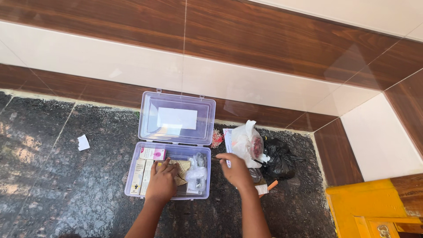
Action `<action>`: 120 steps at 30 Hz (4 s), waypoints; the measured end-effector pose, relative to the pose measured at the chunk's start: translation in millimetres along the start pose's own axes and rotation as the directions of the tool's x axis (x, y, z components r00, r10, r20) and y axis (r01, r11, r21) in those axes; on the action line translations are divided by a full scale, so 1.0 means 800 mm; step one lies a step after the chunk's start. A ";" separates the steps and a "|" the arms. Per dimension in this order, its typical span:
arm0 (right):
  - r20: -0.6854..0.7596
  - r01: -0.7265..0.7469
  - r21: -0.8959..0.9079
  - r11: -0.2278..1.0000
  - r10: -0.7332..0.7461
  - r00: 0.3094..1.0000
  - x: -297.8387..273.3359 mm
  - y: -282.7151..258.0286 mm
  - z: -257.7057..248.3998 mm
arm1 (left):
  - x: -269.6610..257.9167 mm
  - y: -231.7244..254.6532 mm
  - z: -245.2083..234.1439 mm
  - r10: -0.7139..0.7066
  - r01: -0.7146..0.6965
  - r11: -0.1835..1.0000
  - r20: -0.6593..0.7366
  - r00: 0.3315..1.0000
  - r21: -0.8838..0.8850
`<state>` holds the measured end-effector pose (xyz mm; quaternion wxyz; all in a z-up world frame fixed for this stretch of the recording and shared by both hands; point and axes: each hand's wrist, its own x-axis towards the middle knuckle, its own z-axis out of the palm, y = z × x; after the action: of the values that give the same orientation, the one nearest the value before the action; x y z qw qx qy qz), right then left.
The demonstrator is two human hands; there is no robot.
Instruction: The person organizes various small items into a clear plastic container. They place a small box, a round container, a plastic bag, a woven mat, a red circular object, a white cloth, and a black bag into the container.
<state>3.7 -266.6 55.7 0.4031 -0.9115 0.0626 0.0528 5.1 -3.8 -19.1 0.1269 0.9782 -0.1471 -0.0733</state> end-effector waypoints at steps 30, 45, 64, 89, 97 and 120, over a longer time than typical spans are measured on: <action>-0.165 -0.350 0.118 0.929 0.366 0.916 0.140 0.255 -0.081 | -0.007 0.002 -0.018 -0.190 0.135 0.975 -0.347 0.918 -0.176; -0.311 0.139 0.068 0.988 -0.111 0.944 0.076 0.040 -0.043 | -0.003 -0.002 -0.012 -0.175 0.096 0.972 -0.392 0.903 -0.214; 0.125 0.084 -0.242 0.967 -0.055 0.991 0.052 -0.051 0.181 | -0.005 -0.005 -0.010 -0.207 0.140 0.965 -0.320 0.925 -0.220; 0.138 0.276 -0.288 0.917 -0.245 0.960 0.019 -0.065 0.119 | -0.012 0.001 -0.030 -0.199 0.134 0.969 -0.333 0.922 -0.209; -0.101 0.275 -0.031 0.961 -0.277 0.956 -0.004 0.029 0.023 | -0.009 -0.001 -0.013 -0.142 0.086 0.983 -0.378 0.915 -0.162; -0.032 -0.243 0.103 0.964 0.248 0.968 -0.019 0.066 -0.068 | -0.004 -0.010 0.022 -0.114 0.019 0.968 -0.371 0.922 -0.250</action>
<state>-17.0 -341.2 56.0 0.4362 -0.8768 0.1865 0.0789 1.2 0.9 -37.6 0.2685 0.9553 -0.0761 0.0972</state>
